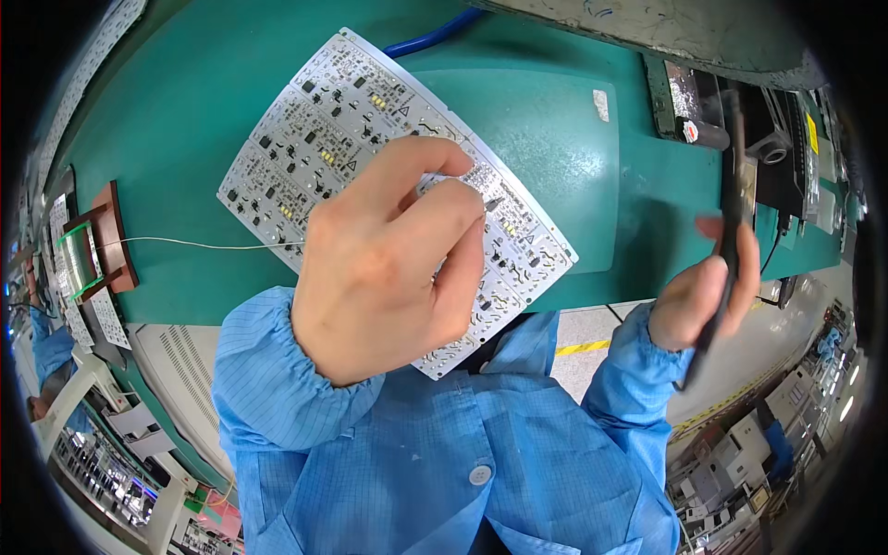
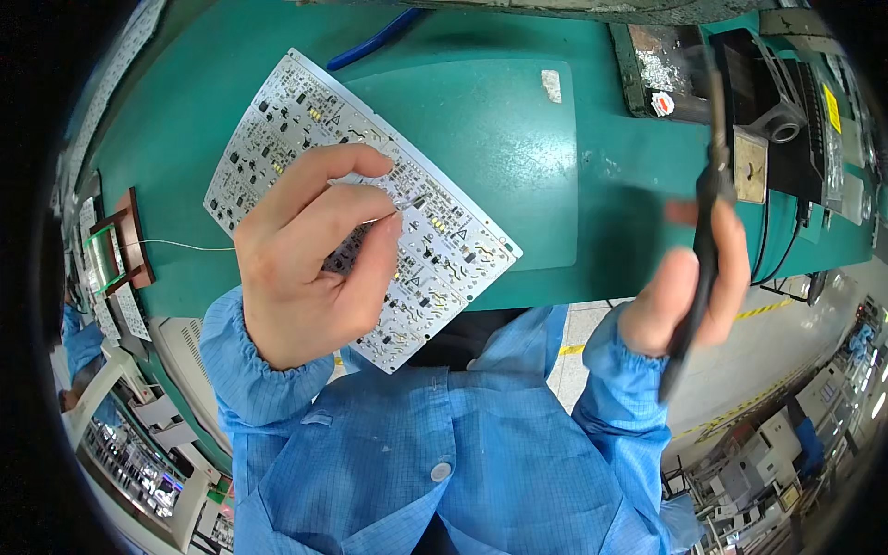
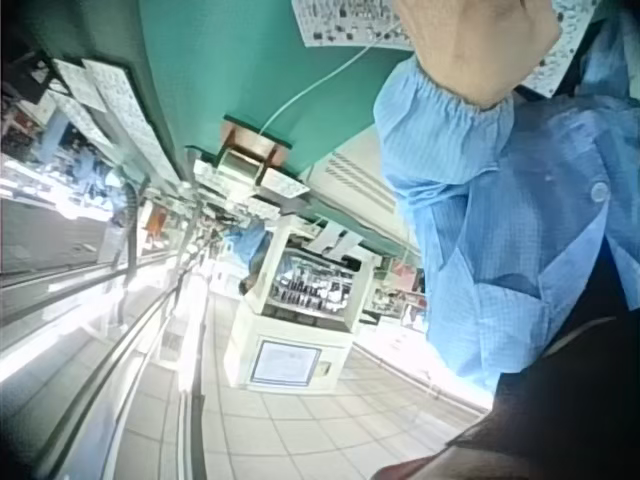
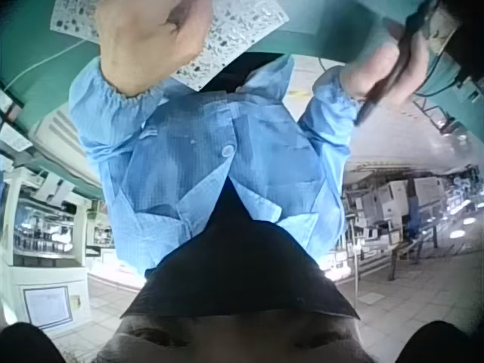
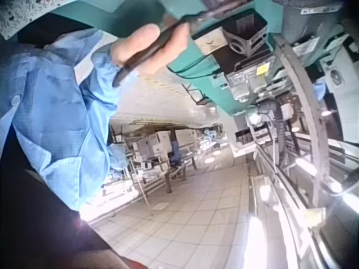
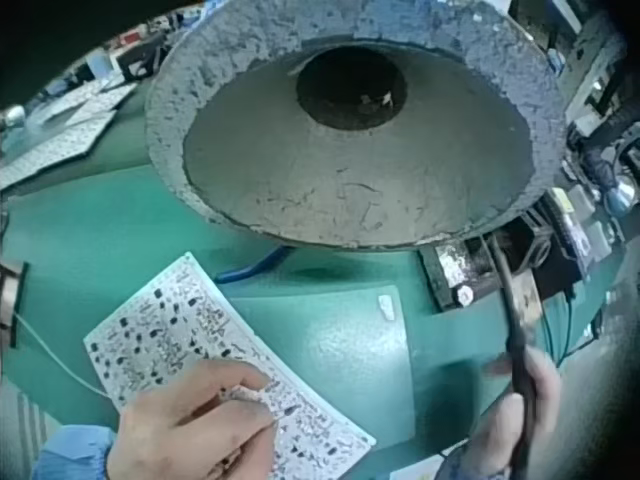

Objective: Soldering components onto a printed circuit board (PCB) at a manufacturing station.

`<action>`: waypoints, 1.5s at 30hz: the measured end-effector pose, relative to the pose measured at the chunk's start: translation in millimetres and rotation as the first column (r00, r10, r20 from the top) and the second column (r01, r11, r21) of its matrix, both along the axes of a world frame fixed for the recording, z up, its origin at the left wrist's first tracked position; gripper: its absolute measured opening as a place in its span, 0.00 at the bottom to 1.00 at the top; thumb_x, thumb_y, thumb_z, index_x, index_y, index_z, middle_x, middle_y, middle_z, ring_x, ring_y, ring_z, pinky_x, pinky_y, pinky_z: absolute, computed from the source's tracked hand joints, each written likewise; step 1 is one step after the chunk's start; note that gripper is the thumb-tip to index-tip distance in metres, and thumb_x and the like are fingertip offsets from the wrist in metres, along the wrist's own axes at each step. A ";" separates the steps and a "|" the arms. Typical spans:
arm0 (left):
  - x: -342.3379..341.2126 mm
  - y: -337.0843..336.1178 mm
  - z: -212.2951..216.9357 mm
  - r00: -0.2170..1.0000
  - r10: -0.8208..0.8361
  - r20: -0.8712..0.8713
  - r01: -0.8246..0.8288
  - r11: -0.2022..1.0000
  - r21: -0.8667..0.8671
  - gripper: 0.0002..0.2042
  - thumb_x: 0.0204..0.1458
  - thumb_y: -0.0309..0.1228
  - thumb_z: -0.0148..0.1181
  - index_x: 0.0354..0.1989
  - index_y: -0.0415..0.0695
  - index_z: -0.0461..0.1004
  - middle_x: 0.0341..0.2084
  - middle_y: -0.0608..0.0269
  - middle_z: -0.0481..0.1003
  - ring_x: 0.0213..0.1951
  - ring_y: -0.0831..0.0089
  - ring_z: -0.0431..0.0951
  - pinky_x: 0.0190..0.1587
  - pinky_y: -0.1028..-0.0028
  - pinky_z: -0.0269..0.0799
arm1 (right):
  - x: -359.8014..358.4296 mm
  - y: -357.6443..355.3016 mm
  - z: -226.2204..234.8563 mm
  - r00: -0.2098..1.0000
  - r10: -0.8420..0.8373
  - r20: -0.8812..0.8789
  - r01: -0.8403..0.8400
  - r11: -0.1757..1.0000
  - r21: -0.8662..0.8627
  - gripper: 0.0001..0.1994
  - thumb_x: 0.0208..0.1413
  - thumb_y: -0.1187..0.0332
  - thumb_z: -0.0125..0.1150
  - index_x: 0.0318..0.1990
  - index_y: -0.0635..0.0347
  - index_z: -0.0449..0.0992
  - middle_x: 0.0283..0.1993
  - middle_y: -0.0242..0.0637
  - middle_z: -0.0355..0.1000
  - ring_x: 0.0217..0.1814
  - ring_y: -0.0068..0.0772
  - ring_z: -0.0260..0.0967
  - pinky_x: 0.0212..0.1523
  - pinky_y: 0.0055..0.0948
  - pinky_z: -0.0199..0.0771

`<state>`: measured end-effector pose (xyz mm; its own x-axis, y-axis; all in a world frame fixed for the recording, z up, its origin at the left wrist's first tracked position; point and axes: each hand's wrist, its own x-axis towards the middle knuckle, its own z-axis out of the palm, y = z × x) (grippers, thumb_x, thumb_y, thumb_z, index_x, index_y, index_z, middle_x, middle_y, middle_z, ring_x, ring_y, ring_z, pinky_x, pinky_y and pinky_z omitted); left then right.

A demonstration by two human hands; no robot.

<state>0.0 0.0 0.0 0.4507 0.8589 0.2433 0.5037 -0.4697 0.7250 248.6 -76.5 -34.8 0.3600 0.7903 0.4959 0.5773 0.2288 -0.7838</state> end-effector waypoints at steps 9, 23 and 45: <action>-1.2 -0.8 1.0 0.999 0.005 -0.050 -0.005 1.000 0.009 0.07 0.36 0.15 0.62 0.24 0.39 0.74 0.32 0.56 0.74 0.22 0.72 0.74 0.23 0.79 0.68 | -10.1 1.5 19.1 0.960 0.217 -0.177 -0.224 0.974 -0.021 0.16 0.51 0.65 0.51 0.42 0.68 0.71 0.27 0.43 0.67 0.28 0.32 0.60 0.45 0.37 0.61; 0.7 -0.8 -2.9 0.999 0.026 -0.029 -0.025 0.999 0.043 0.07 0.37 0.15 0.62 0.25 0.40 0.75 0.32 0.57 0.73 0.19 0.75 0.71 0.20 0.79 0.64 | -23.2 19.7 26.1 0.786 0.488 -0.379 -0.523 0.852 0.013 0.09 0.46 0.68 0.58 0.31 0.67 0.74 0.15 0.33 0.66 0.20 0.27 0.60 0.36 0.36 0.62; 0.3 -1.2 0.3 1.000 0.008 0.019 -0.008 1.000 0.018 0.08 0.34 0.14 0.60 0.24 0.39 0.75 0.32 0.56 0.74 0.16 0.78 0.68 0.18 0.80 0.62 | -12.7 15.4 17.9 0.949 0.297 -0.105 -0.280 0.948 0.152 0.14 0.51 0.64 0.52 0.38 0.67 0.71 0.20 0.34 0.64 0.26 0.30 0.61 0.38 0.38 0.63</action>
